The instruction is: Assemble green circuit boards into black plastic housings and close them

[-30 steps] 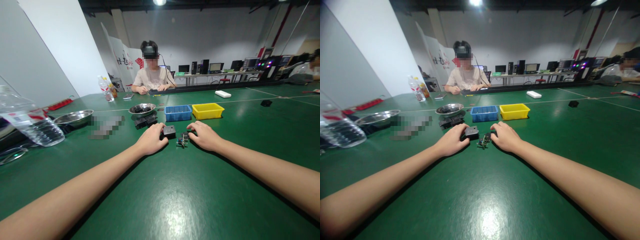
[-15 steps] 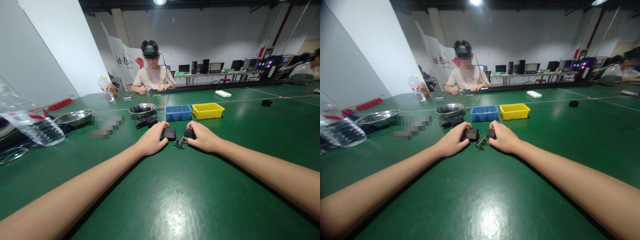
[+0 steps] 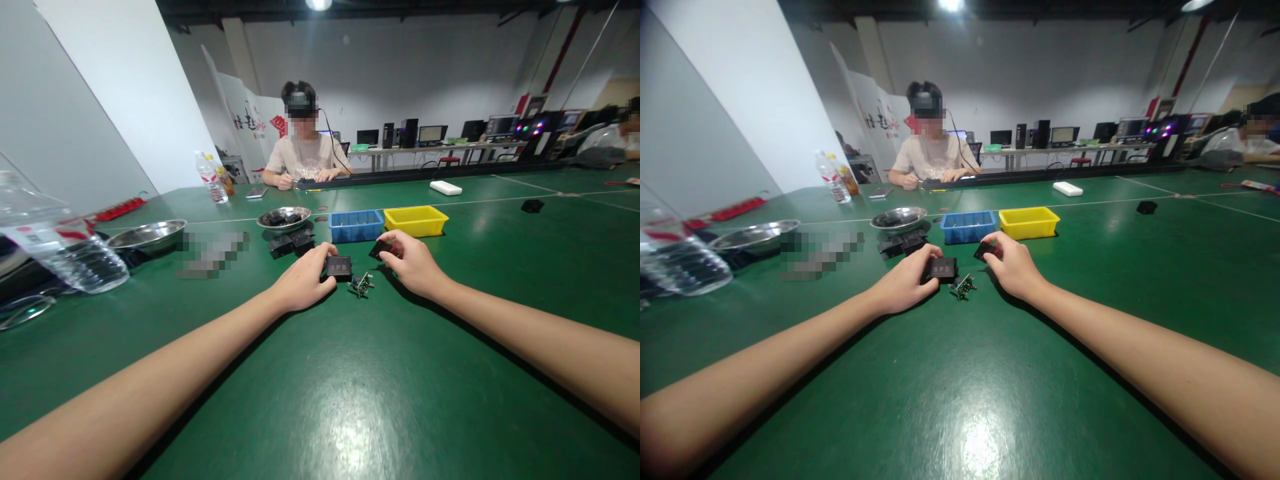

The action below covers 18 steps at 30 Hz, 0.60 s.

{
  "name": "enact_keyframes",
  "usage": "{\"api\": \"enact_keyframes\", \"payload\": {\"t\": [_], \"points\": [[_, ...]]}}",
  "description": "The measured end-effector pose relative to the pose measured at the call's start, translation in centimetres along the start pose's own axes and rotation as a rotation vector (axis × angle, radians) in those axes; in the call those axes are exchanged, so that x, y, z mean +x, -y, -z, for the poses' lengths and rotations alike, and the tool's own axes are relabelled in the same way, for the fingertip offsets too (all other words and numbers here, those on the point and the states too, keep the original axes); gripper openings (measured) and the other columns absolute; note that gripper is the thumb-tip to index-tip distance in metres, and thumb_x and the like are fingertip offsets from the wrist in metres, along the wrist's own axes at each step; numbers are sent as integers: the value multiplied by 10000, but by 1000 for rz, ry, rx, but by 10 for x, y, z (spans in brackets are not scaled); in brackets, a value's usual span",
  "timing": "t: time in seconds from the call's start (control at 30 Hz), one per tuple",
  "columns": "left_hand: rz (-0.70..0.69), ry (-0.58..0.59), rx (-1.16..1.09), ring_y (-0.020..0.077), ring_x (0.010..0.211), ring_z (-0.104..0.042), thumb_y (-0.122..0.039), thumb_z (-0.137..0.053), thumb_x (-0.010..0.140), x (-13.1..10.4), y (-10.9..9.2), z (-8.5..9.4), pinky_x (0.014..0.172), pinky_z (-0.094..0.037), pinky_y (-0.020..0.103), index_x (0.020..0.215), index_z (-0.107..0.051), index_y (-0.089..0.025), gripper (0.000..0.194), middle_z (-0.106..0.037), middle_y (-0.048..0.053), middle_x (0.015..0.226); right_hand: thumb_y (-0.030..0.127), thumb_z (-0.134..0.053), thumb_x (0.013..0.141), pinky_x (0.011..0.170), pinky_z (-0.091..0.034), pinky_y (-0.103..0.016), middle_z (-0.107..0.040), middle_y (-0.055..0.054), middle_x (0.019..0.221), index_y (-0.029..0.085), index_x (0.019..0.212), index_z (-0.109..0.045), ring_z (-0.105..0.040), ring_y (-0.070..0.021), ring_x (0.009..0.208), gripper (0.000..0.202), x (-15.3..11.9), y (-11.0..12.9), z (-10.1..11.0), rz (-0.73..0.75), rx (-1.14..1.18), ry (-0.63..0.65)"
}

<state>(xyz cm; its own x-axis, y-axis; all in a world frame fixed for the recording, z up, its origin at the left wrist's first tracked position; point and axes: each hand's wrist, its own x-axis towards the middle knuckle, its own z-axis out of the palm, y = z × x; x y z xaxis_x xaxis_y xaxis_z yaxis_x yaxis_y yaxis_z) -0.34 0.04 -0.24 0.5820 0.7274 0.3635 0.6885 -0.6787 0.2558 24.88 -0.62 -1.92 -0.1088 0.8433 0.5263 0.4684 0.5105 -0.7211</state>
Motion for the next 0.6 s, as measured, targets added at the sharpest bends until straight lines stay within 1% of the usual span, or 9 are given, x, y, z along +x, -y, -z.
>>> {"api": "enact_keyframes", "payload": {"t": [0.07,0.17,0.27,0.37,0.43,0.5,0.6], "points": [[6,1,-2,262,989,-611,-238,-518,788,0,0,0,891,-501,432,1137,-454,-190,358,-611,108,1092,225,-584,798,674,-485,-313,-663,-12,786,183,1017,-605,-628,-179,693,223,1,-3,-1,-41,73,-20],[9,4,-5,262,984,-608,-237,-513,787,1,0,0,890,-498,429,1132,-453,-185,353,-611,109,1090,224,-586,766,641,-479,-300,-654,-8,772,190,908,-614,-621,-171,678,149,2,-4,-1,-72,150,-32],[8,7,-10,262,976,-605,-235,-509,789,1,-1,0,883,-495,427,1126,-452,-183,346,-610,109,1080,205,-578,744,645,-476,-306,-650,-32,835,181,818,-669,-587,-150,652,120,3,-2,0,-55,123,-51],[13,9,-11,263,971,-604,-236,-514,791,0,-1,0,877,-494,429,1133,-448,-184,352,-609,110,1083,179,-570,721,677,-479,-313,-653,-57,890,176,759,-717,-580,-150,683,152,3,-3,0,-14,54,-128],[18,14,-11,260,960,-605,-235,-514,794,0,-1,0,870,-495,425,1135,-448,-187,351,-608,106,1078,186,-569,729,691,-481,-315,-670,-52,847,179,767,-729,-589,-161,700,165,4,-5,0,-11,52,-122],[20,16,-10,257,949,-606,-234,-512,795,0,-1,0,863,-496,421,1132,-449,-187,346,-606,102,1068,213,-573,758,700,-485,-318,-696,-41,803,178,816,-735,-606,-170,703,176,4,-6,0,-29,78,-79],[25,16,-9,256,939,-606,-235,-512,795,0,-2,1,853,-495,419,1130,-451,-186,345,-604,100,1058,222,-564,774,735,-494,-328,-740,-48,828,170,863,-740,-641,-186,749,203,3,-5,0,-35,92,-50]]}}
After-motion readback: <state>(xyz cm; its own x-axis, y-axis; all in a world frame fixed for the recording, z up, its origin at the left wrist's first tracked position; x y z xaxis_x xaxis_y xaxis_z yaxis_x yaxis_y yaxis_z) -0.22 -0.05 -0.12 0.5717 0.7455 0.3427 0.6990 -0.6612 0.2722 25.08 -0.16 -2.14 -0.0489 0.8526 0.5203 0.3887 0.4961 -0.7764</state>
